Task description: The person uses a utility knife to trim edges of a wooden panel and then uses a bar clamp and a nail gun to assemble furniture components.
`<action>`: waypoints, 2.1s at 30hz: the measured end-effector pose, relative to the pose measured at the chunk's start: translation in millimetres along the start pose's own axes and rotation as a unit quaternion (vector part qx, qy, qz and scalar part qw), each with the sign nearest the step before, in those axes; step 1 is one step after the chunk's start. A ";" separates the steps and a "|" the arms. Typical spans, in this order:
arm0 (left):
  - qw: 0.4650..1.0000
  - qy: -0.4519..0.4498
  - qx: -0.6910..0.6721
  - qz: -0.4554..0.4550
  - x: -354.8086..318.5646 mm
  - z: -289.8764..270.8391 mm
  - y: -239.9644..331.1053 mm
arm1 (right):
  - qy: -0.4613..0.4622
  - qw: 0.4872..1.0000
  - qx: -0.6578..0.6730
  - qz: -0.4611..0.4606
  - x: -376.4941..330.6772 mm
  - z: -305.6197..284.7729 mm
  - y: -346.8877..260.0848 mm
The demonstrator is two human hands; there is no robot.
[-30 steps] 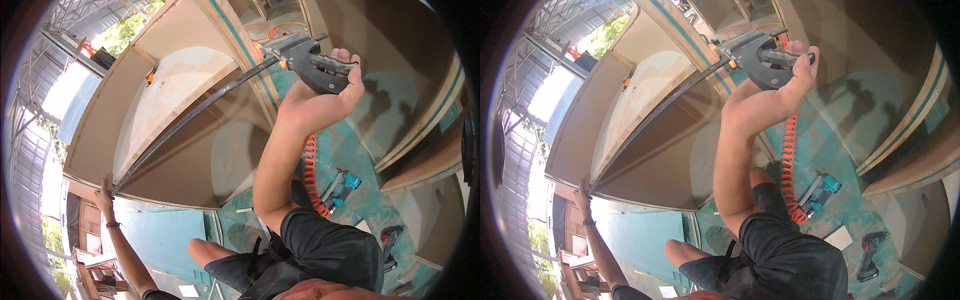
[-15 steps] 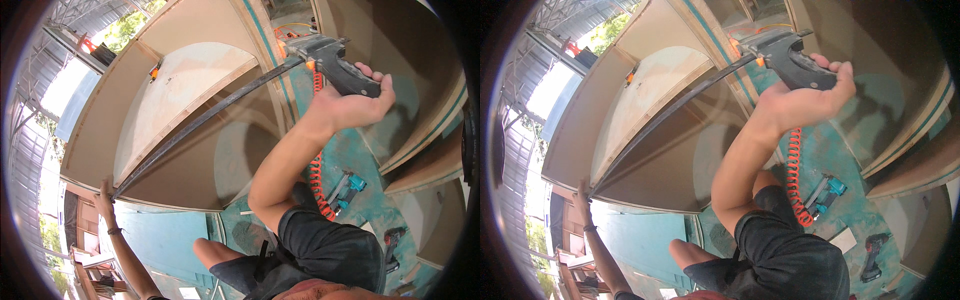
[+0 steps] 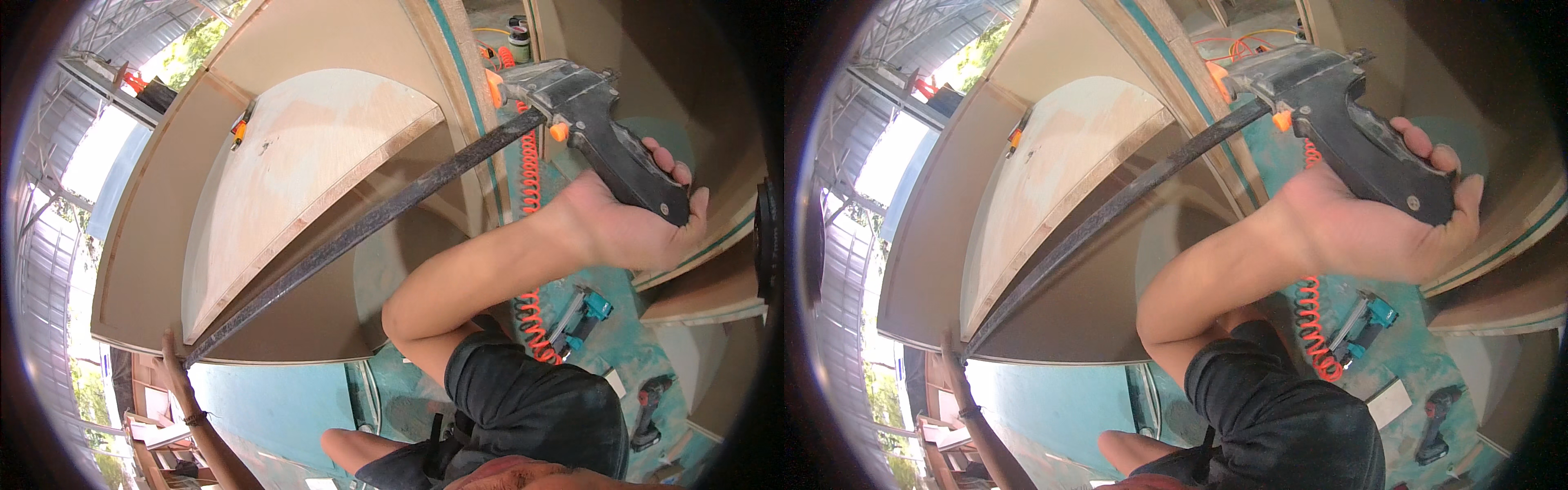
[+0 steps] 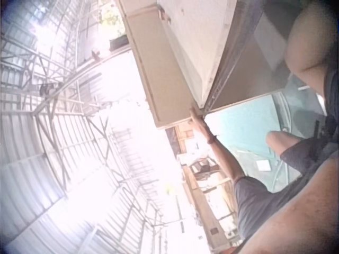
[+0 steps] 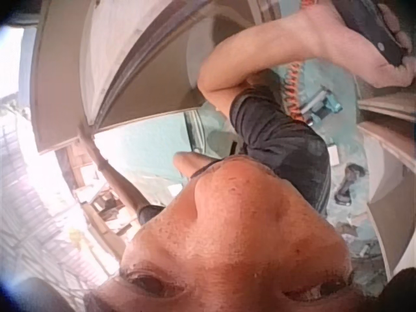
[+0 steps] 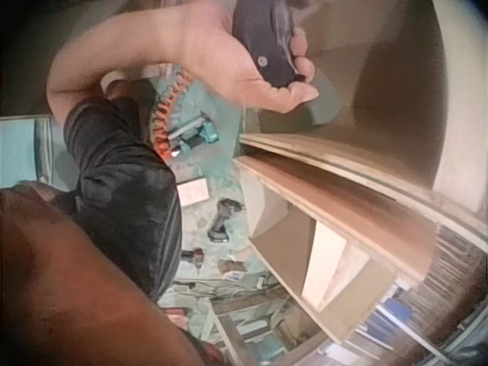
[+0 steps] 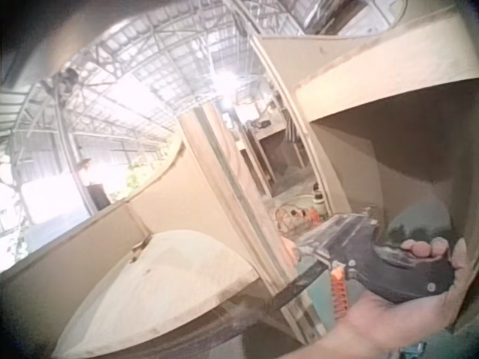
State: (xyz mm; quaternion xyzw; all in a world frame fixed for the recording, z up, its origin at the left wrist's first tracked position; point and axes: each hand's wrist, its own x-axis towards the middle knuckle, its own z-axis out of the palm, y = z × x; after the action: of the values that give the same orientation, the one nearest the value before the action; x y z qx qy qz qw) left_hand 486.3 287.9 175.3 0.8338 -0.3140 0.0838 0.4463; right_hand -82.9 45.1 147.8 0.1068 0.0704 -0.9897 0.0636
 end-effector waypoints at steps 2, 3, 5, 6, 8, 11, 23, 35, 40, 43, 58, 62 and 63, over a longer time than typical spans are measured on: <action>1.000 -0.009 -0.023 0.015 0.2 -2.2 -1.8 | 0.011 1.000 0.009 -0.005 -0.6 1.1 0.7; 0.999 -0.003 -0.028 0.019 -3.0 -0.2 0.9 | 0.016 1.000 0.012 -0.006 -2.4 0.4 1.6; 0.999 0.012 -0.039 0.026 -15.1 1.3 8.2 | 0.006 1.000 0.008 -0.013 -2.7 -3.3 2.8; 0.999 0.010 -0.040 0.020 -9.9 -2.6 0.4 | 0.001 1.000 0.006 -0.015 -1.9 -5.3 3.4; 0.998 0.019 -0.045 0.034 -7.6 1.1 -0.2 | 0.003 0.999 0.024 -0.031 2.4 -7.0 3.5; 0.999 0.036 -0.020 0.015 -14.6 13.5 18.1 | 0.013 0.997 0.036 -0.067 12.3 -5.2 4.8; 0.998 0.001 0.057 -0.037 4.8 -5.2 -4.9 | 0.084 0.996 0.015 0.031 -1.9 4.0 1.0; 0.996 -0.049 0.079 -0.006 -10.2 -12.3 12.7 | 0.041 0.987 -0.022 0.156 -3.3 -8.2 -14.8; 0.996 -0.017 0.086 0.013 -4.2 -7.9 5.4 | -0.010 0.982 -0.029 0.186 -0.5 -12.8 -17.6; 0.996 -0.034 0.082 0.021 -1.8 -7.2 9.9 | -0.052 0.979 -0.019 0.198 2.8 -17.7 -20.4; 0.988 0.102 0.026 0.117 5.8 -0.3 -21.0 | -0.216 0.941 0.005 0.261 30.1 -59.1 -31.7; 0.891 0.308 -0.008 0.332 -50.1 4.2 -14.3 | -0.288 0.913 -0.118 0.263 19.1 -128.8 -33.1; 0.817 0.376 0.092 0.428 -70.7 4.4 -18.0 | -0.365 0.870 -0.200 0.264 19.8 -159.0 -35.2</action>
State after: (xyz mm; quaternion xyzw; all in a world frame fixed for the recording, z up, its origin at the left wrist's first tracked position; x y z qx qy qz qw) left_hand 440.7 323.4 130.6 0.5562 -0.4380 0.6018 0.3696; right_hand -74.8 101.8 -5.9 -0.2628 0.2082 -0.8690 0.3639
